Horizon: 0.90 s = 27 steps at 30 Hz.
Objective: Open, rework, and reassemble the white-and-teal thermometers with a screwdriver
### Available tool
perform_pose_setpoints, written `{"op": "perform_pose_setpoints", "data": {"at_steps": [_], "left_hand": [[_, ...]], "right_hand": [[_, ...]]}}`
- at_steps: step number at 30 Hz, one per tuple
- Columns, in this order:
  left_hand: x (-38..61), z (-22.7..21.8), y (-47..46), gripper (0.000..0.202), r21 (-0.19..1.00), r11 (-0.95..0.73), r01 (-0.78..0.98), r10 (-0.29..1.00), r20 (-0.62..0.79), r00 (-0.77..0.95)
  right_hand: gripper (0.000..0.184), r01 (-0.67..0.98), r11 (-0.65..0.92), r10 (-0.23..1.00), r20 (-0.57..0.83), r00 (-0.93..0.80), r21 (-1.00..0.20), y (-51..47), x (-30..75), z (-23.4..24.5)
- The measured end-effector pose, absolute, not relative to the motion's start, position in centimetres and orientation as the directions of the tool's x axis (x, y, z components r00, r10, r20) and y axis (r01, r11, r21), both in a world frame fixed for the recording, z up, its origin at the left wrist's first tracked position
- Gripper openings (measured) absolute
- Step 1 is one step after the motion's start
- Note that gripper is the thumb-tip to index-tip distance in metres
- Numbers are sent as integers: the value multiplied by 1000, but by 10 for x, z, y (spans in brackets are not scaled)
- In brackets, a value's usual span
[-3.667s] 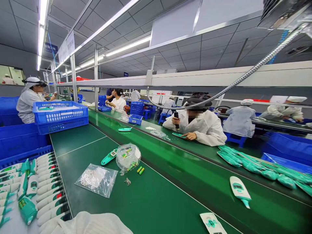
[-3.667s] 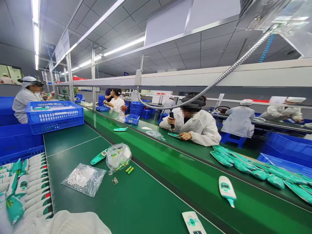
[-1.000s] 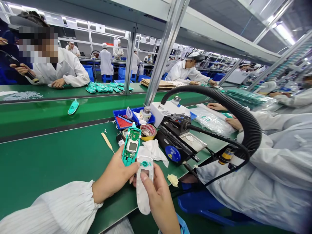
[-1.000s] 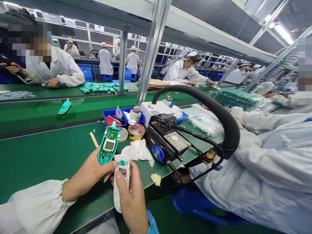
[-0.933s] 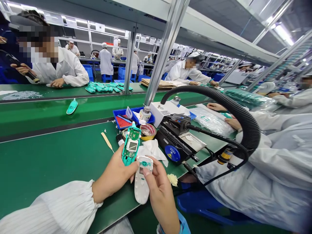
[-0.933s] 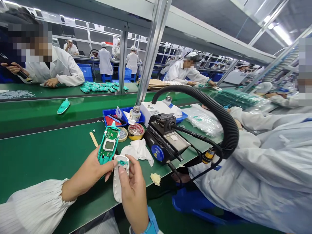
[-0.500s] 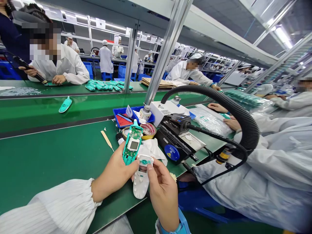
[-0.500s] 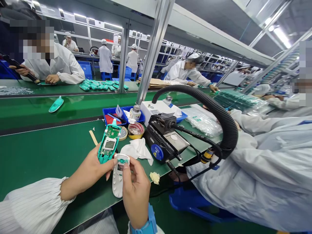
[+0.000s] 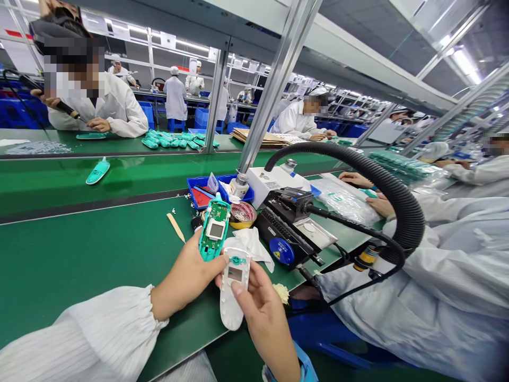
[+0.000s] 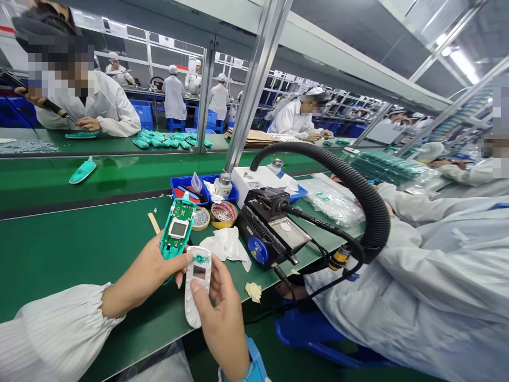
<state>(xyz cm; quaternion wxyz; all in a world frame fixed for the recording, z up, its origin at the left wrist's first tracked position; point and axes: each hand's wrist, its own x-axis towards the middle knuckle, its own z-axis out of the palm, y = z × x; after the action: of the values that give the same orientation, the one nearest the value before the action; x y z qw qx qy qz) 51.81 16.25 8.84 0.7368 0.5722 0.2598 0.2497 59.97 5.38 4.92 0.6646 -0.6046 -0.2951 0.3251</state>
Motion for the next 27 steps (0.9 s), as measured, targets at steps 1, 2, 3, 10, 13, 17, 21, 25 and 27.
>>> {"op": "perform_pose_setpoints", "data": {"at_steps": [1,2,3,10,13,17,21,25,27], "left_hand": [[518,90,163,23,969,237,-71,666,-109,738],[518,91,163,23,965,253,-70,661,-120,740],[518,92,163,24,961,267,-66,651,-130,748],[510,88,150,34,962,258,94,460,-208,863],[508,84,137,39,927,241,288,251,-346,904],[521,83,105,65,854,242,460,-1,-474,881],[555,83,66,61,839,240,487,-145,-465,873],[598,80,38,36,846,241,475,-152,-451,880],[617,79,28,28,850,287,441,-111,-428,897]], "right_hand": [[47,-150,49,823,-45,566,-987,52,597,48],[48,-217,25,846,-95,525,-976,51,594,46],[48,-272,-7,855,-147,497,-962,49,590,45],[52,-342,65,565,-248,787,-938,9,609,42],[53,-237,197,256,-183,949,-952,-30,643,37],[52,-160,297,47,-153,987,-941,-69,705,16],[37,-183,279,44,-178,983,-943,-66,768,-5],[21,-217,210,104,-199,974,-953,-47,805,-17],[21,-217,183,133,-194,972,-959,-44,812,-23]]}}
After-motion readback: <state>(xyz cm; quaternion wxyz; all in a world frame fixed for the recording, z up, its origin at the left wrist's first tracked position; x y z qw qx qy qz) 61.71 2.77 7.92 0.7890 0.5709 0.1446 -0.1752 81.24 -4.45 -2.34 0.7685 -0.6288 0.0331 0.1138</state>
